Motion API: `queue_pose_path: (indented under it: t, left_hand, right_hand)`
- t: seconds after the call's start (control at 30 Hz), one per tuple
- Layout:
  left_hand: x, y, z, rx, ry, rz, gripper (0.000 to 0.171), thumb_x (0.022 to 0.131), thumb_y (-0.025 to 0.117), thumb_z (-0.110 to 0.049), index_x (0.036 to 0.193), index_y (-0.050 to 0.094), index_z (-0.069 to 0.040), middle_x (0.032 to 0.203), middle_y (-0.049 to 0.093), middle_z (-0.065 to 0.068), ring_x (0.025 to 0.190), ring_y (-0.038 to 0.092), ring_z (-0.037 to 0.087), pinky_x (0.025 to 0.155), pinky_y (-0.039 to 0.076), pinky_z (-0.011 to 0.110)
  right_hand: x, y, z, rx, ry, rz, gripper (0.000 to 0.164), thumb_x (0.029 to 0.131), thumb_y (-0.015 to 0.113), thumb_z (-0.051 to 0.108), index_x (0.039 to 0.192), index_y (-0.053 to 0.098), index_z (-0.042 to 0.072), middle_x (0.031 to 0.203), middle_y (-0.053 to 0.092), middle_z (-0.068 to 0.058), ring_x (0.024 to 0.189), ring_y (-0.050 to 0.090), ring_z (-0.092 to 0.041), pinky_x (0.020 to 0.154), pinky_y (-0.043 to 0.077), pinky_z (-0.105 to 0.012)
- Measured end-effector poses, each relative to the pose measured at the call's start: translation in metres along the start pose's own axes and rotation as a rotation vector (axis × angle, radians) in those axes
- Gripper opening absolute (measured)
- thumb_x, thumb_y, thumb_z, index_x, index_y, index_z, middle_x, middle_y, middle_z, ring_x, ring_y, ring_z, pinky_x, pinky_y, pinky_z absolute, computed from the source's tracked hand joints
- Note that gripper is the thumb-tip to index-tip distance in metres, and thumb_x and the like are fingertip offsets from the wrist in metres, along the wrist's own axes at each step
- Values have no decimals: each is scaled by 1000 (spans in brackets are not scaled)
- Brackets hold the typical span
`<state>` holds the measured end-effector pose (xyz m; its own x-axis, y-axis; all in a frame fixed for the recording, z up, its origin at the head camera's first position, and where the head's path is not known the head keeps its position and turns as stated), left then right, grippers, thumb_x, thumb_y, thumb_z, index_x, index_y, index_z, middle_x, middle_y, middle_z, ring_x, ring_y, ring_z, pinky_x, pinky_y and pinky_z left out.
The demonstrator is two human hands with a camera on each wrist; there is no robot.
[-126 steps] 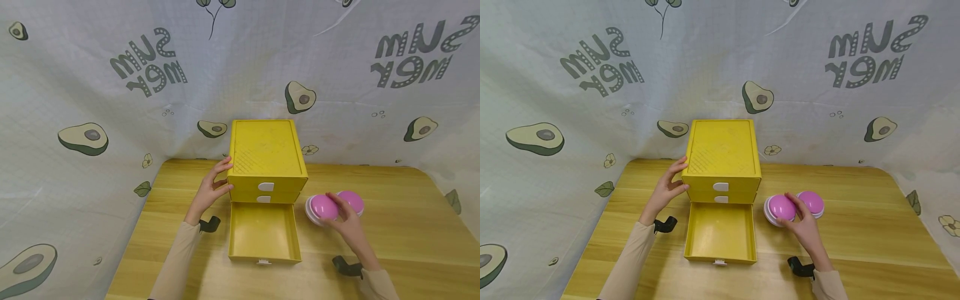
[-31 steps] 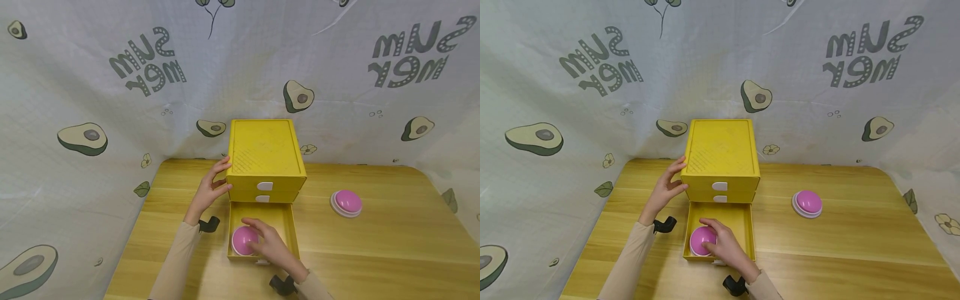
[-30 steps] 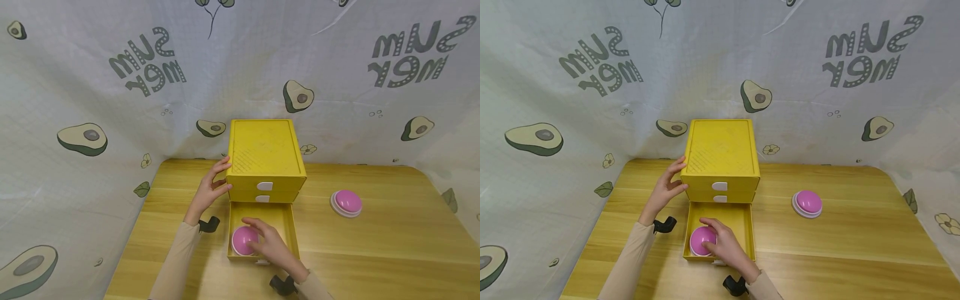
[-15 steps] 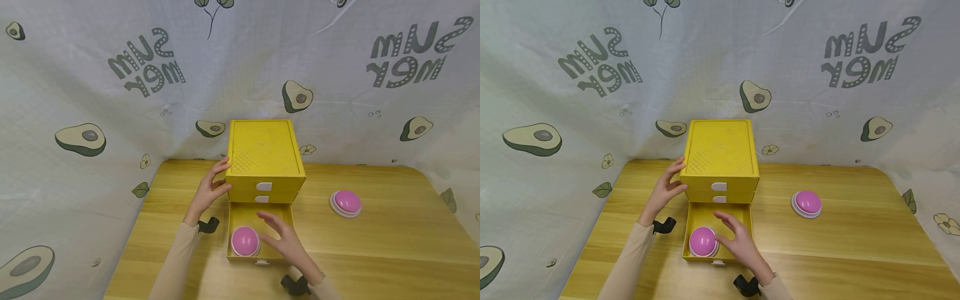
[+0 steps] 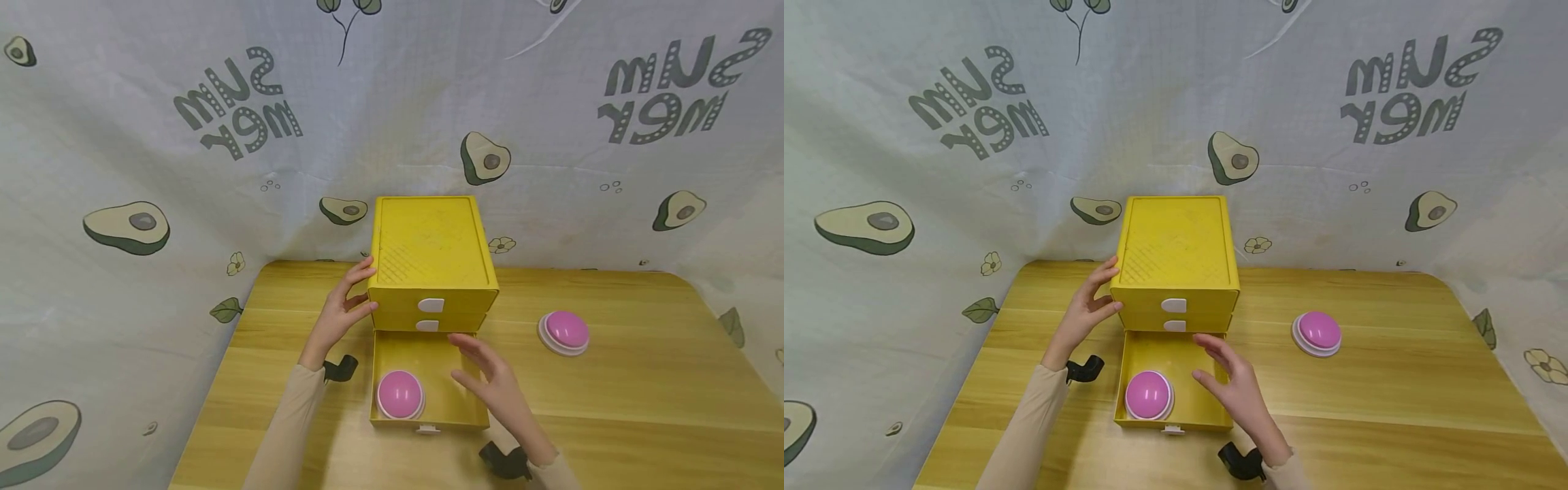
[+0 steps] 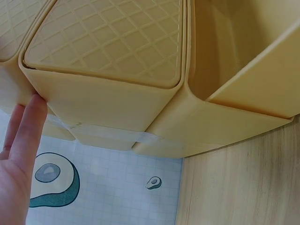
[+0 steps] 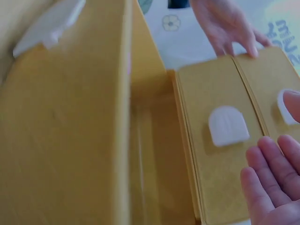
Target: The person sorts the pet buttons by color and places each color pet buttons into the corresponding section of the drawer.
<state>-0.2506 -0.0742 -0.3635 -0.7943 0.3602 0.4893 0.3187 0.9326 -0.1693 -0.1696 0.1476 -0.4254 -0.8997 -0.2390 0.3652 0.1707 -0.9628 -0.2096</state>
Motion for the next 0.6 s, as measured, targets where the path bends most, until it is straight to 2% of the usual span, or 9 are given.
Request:
queue_pose_path:
  t: [0.1, 0.2, 0.4, 0.6]
  left_hand:
    - [0, 0, 1, 5, 5, 1, 52, 85, 61, 15, 132, 43, 4, 152, 28, 19, 133, 35, 35, 93, 43, 58]
    - [0, 0, 1, 2, 5, 0, 52, 85, 61, 16, 132, 42, 4, 152, 28, 20, 133, 35, 35, 93, 42, 58]
    - [0, 0, 1, -7, -12, -2, 52, 85, 61, 16, 132, 42, 5, 152, 27, 20, 134, 34, 33, 94, 42, 57]
    - [1, 0, 0, -4, -9, -4, 51, 85, 60, 16, 131, 42, 7, 152, 27, 21, 134, 34, 36, 93, 42, 58]
  right_hand:
    - [-1, -15, 0, 18, -1, -49, 46, 85, 62, -12, 129, 50, -6, 130, 56, -14, 121, 49, -5, 100, 36, -18]
    - [-1, -31, 2, 57, -37, -99, 45, 84, 60, -18, 127, 49, -11, 128, 57, -10, 120, 51, -8, 100, 38, -20]
    - [-1, -59, 4, 138, -143, -163, 45, 81, 55, -26, 124, 46, -19, 125, 59, -11, 119, 53, -13, 101, 38, -23]
    - [-4, -85, -4, 150, -113, -244, 44, 81, 54, -27, 123, 46, -19, 124, 60, -6, 117, 53, -13, 99, 39, -21]
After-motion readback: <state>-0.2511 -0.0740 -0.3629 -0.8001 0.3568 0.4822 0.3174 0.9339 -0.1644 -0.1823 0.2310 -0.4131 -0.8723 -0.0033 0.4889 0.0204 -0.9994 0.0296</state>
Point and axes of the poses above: each hand's wrist, its own x-axis towards the middle knuckle, its own y-axis out of the palm, z = x × y, the point moved 10 cm from there along x, towards the middle knuckle
